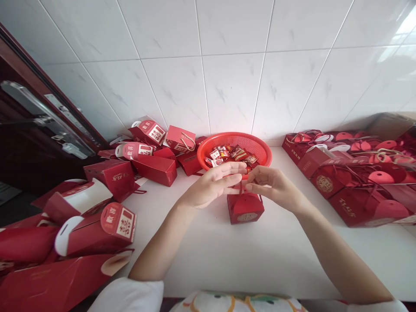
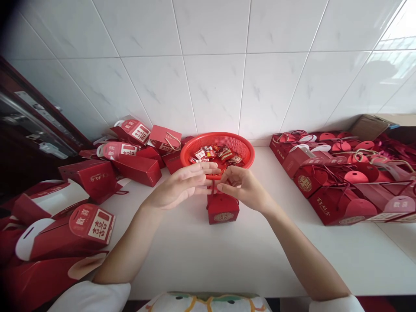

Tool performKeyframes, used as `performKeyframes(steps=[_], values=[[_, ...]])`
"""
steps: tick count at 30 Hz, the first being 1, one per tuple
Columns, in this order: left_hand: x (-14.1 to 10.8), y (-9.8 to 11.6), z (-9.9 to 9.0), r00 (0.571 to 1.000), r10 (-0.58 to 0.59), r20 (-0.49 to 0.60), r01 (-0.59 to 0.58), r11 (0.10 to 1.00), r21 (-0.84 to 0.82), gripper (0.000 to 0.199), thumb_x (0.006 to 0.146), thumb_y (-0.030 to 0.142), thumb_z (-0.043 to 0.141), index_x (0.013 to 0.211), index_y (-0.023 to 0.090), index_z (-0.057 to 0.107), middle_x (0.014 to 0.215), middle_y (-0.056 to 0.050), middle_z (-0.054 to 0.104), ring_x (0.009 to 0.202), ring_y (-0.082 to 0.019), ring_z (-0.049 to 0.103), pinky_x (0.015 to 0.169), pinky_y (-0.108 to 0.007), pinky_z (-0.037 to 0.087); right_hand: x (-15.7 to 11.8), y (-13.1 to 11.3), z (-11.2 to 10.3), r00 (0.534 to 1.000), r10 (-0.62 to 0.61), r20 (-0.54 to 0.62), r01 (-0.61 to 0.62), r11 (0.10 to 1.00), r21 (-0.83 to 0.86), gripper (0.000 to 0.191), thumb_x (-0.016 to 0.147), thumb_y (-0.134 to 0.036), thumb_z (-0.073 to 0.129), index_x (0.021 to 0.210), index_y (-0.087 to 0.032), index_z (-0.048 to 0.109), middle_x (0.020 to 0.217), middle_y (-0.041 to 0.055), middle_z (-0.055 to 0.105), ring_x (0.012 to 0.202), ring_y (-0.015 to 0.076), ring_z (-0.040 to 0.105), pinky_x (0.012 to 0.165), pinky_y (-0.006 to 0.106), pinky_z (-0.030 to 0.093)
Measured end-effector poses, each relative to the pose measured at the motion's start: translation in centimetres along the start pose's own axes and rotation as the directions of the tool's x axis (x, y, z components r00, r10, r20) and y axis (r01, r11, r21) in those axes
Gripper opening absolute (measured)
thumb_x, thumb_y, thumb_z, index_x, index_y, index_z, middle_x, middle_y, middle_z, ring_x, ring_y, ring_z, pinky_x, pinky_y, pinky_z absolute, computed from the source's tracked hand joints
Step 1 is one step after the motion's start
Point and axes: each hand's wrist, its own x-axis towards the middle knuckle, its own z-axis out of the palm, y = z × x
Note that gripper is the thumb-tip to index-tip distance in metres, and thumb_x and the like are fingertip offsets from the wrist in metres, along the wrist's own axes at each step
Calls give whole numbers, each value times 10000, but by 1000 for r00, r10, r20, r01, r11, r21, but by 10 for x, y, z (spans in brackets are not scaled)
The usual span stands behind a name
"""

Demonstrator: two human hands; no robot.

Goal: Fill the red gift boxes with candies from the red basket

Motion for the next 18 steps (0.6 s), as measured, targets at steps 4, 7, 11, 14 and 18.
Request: performKeyframes(steps=[4,7,11,14,18], values=[[0,-1,10,1000,27,-5,-27,999,-46,521,875,473,701,1327,235,598,1547,-127,489,1379,-337,519,1048,-467,519,1,-2,6,996,-2,-90,-2,999,-48,308,805,-427,741,815,-225,508,686,-9,675,612,150,586,580,285,451],[2,-6,14,996,87,-26,-89,993,-83,512,858,413,722,1315,219,595,1546,-123,487,1438,-332,452,1088,-449,491,1,-2,11,992,10,-129,-21,997,-79,321,815,-452,716,885,-237,488,644,-28,655,589,149,569,557,276,420],[6,-13,16,992,122,-9,-122,989,-82,565,827,368,746,1344,216,579,1508,-122,528,1394,-330,502,1104,-451,474,1,-2,15,992,7,-122,-15,998,-65,272,827,-414,686,931,-238,507,646,-24,659,614,164,612,568,279,434],[6,-16,16,992,126,8,-125,991,-41,565,820,323,750,1353,242,580,1514,-100,523,1398,-321,500,1112,-443,467,2,-2,19,989,8,-151,-14,999,-41,161,833,-330,625,908,-232,522,665,-15,677,611,168,633,590,291,465],[6,-22,18,991,134,-1,-133,986,96,606,822,303,748,1388,260,537,1543,-96,480,1394,-301,500,1096,-423,489,3,0,23,973,-27,-228,18,999,-41,64,819,-261,591,867,-223,573,720,14,712,688,193,687,684,335,535]])
